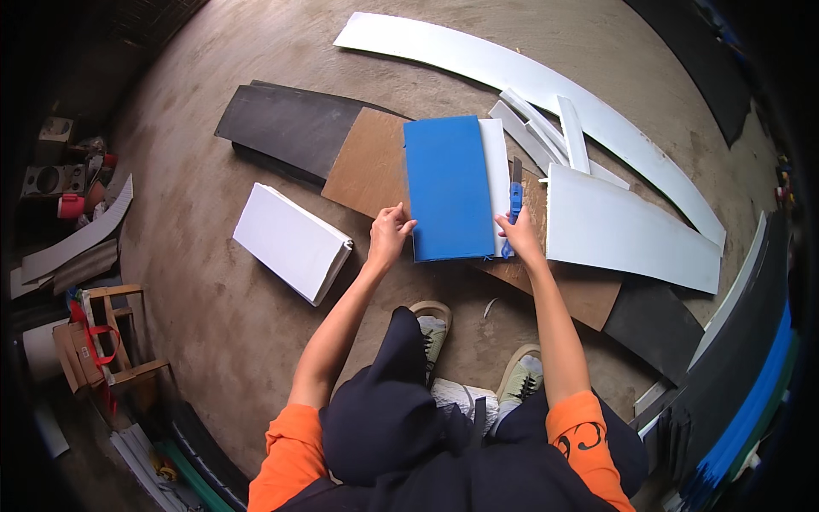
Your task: The person sits on the floor and uses a utility knife to cut white sheets of material, using a blue sheet as a template for sizing. They repeatedly align the blue template, score the white sheet, and break off the cut pieces.
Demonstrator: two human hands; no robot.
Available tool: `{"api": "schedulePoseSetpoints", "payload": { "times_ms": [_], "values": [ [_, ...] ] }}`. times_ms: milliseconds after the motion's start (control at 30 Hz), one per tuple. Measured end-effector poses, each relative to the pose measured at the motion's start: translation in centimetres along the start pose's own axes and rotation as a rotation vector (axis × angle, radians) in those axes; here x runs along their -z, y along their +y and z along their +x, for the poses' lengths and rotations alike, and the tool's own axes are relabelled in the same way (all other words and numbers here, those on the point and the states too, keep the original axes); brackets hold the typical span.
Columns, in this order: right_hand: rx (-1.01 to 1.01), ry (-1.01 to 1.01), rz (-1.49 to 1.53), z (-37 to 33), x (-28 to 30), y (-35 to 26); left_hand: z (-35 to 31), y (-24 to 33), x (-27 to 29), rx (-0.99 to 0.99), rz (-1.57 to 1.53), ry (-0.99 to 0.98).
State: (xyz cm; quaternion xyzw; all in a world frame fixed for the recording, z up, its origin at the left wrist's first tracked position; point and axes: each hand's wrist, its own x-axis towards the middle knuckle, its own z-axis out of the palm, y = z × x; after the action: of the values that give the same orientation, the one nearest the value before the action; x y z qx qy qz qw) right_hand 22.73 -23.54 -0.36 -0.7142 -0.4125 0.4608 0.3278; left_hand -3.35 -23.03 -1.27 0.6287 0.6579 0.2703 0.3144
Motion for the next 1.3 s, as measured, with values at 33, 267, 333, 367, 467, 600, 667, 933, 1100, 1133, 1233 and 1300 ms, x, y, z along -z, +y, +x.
{"api": "schedulePoseSetpoints", "payload": {
  "times_ms": [33,267,333,367,467,600,667,933,1100,1133,1233,1300],
  "values": [
    [0.066,0.041,-0.192,1.0,-0.5,1.1,-0.4,0.7,-0.5,0.03,-0.102,-0.018],
    [0.081,0.073,-0.265,0.5,-1.8,-0.2,-1.5,1.2,0.3,-0.001,-0.086,-0.069],
    [0.074,0.085,-0.254,0.3,-1.7,-0.4,-1.6,1.1,0.3,0.006,-0.094,-0.071],
    [0.074,0.092,-0.24,0.3,-1.6,-0.5,-1.5,1.1,0.3,0.007,-0.105,-0.077],
    [0.092,0.092,-0.195,0.1,-1.3,-0.2,-1.5,0.9,0.2,0.02,-0.11,-0.091],
    [0.103,0.076,-0.173,-0.2,-1.1,-0.4,-1.6,1.0,0.0,0.035,-0.107,-0.094],
    [0.108,0.057,-0.135,-0.4,-1.2,-0.7,-1.7,0.8,0.0,0.046,-0.133,-0.084],
    [0.147,0.025,-0.185,-0.2,-1.2,-0.3,-1.8,0.9,-0.2,0.032,-0.173,-0.07],
    [0.134,0.035,-0.212,-0.2,-1.2,-0.5,0.8,1.6,0.4,0.046,-0.018,-0.028],
    [0.164,0.034,-0.208,-0.1,-1.4,-0.4,2.1,1.3,0.5,0.037,-0.045,0.024],
    [0.145,0.028,-0.165,0.1,-1.6,0.1,5.8,1.3,0.3,-0.008,0.062,0.01],
    [0.135,0.018,-0.168,0.2,-1.6,0.4,6.9,1.2,-0.1,-0.032,0.044,0.006]
  ]
}}
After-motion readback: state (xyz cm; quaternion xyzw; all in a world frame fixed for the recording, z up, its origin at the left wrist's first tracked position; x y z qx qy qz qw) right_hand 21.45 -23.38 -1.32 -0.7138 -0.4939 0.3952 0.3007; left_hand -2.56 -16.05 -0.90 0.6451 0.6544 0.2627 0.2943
